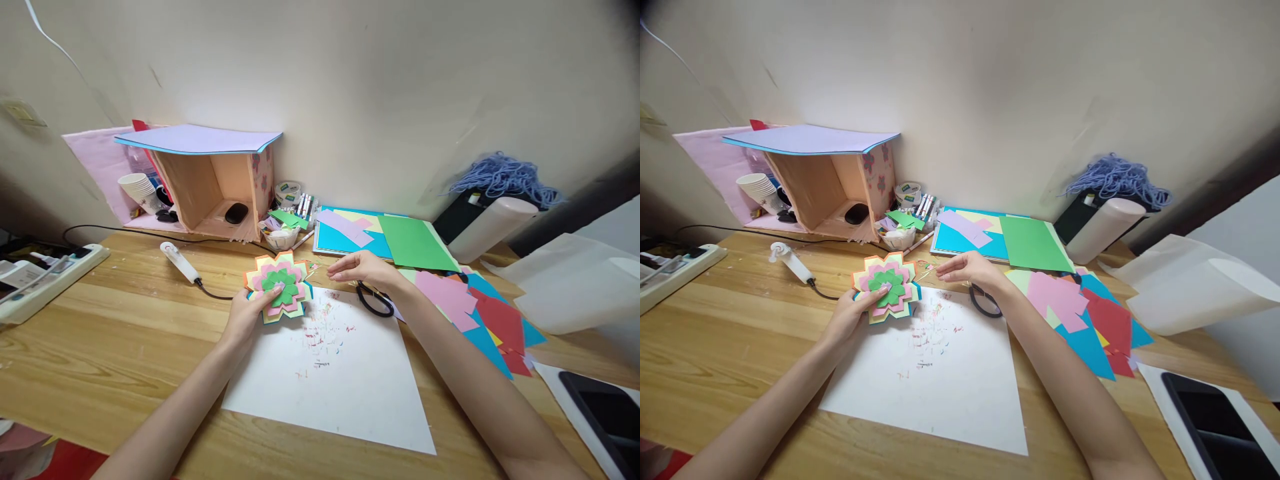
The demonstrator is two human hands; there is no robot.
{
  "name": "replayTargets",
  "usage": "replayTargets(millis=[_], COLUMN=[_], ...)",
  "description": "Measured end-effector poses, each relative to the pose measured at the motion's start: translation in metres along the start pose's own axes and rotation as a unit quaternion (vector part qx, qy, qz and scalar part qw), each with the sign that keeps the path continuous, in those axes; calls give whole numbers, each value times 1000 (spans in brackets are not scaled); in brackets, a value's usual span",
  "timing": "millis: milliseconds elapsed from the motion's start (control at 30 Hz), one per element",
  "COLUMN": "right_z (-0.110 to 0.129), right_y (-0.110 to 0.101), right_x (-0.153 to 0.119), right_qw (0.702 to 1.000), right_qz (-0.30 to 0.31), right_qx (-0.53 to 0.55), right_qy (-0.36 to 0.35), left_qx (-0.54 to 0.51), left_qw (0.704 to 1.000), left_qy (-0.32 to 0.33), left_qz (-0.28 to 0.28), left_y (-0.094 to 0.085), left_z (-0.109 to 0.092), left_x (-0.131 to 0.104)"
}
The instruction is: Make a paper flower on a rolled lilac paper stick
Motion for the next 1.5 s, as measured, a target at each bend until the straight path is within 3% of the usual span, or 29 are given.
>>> replayTargets(millis=[500, 667, 933, 1167, 1300, 1500], right_z=[-2, 3, 6, -3, -6, 3], right_y=[5, 10, 13, 15, 14, 10], right_x=[5, 4, 7, 13, 14, 24], right_qw=[994, 994, 992, 991, 995, 990], right_qz=[-58, -53, -100, -57, -49, -129], right_qx=[86, 89, 81, 123, 90, 35], right_qy=[-23, -16, 5, 7, 2, -47], left_qx=[-9, -7, -27, -57, -76, -92], left_qw=[1000, 1000, 1000, 997, 995, 993], left_qy=[-2, 2, -5, -35, -51, -67], left_qz=[1, 4, 6, 33, 32, 32], left_y=[1, -1, -5, -5, -6, -5], left_z=[-1, 1, 5, 8, 10, 7], left_x=[-1, 0, 3, 5, 6, 4])
Point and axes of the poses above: each hand's wrist, its own x-axis towards the middle knuckle, its own y-axis out of the palm, z = x × y, the point moved 1 cm from there along x, towards the middle knuckle, and after that the axes turned 8 degrees about z, right-handed, at the moved point
